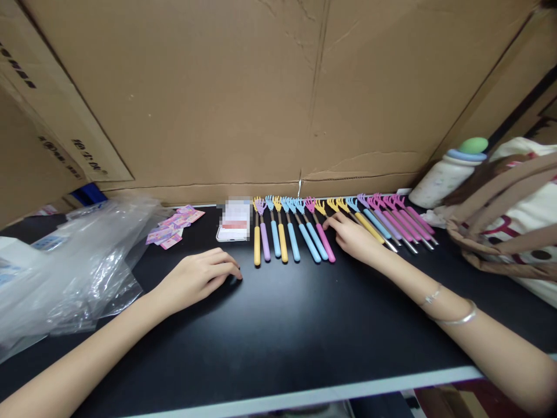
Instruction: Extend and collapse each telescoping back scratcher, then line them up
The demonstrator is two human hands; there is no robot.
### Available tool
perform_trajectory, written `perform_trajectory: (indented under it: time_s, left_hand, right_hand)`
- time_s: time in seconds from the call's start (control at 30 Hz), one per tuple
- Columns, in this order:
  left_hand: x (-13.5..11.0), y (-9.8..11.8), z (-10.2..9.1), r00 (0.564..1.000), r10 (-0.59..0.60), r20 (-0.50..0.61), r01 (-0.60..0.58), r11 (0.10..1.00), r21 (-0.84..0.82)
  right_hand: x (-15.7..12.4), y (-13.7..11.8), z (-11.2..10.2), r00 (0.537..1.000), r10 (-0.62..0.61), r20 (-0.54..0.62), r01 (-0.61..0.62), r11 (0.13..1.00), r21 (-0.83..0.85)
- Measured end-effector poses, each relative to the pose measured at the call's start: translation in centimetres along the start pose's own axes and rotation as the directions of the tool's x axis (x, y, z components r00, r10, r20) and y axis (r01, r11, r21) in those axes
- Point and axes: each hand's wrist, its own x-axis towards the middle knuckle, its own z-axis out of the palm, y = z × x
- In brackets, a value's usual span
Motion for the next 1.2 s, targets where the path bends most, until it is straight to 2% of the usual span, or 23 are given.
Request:
perform_trajectory:
  time_s: [0.2,0.5,0.77,0.9,1.0,1.1,1.2]
  left_hand:
    - [0.0,-0.1,-0.1,1.0,-0.005,0.026,0.005,1.0,-0.008]
    - [0.1,0.0,-0.2,1.0,-0.007,0.009,0.007,0.999,-0.044]
    - [0.1,-0.1,-0.2,0.999,-0.011,0.031,0.013,0.998,-0.066]
    - [0.0,-0.1,-0.2,0.999,-0.016,0.041,0.019,0.997,-0.072]
    - [0.1,0.0,-0.3,0.999,-0.013,0.051,0.017,0.997,-0.071]
    - [0.2,0.1,-0.4,0.999,-0.003,0.04,0.006,0.997,-0.076]
    - [0.3,0.2,-0.5,0.999,0.032,0.016,-0.031,0.997,-0.072]
  right_hand:
    - [0.1,0.3,-0.3,1.0,0.01,-0.016,-0.008,0.996,0.094]
    - [0.8,1.3,-1.1,0.999,0.003,-0.052,0.013,0.953,0.304]
    - [1.0,0.1,-2.6,0.991,0.079,-0.11,-0.02,0.889,0.457]
    - [0.6,-1.4,-3.3,0.986,0.119,-0.118,-0.025,0.799,0.6]
    - [-0.1,-3.3,-4.0,0.997,0.046,-0.065,0.008,0.75,0.661]
    - [-1.1,-5.8,-4.8,0.993,-0.11,-0.037,0.105,0.725,0.68]
    - [-2.4,-8.5,-5.1,0.931,-0.361,-0.053,0.314,0.717,0.623]
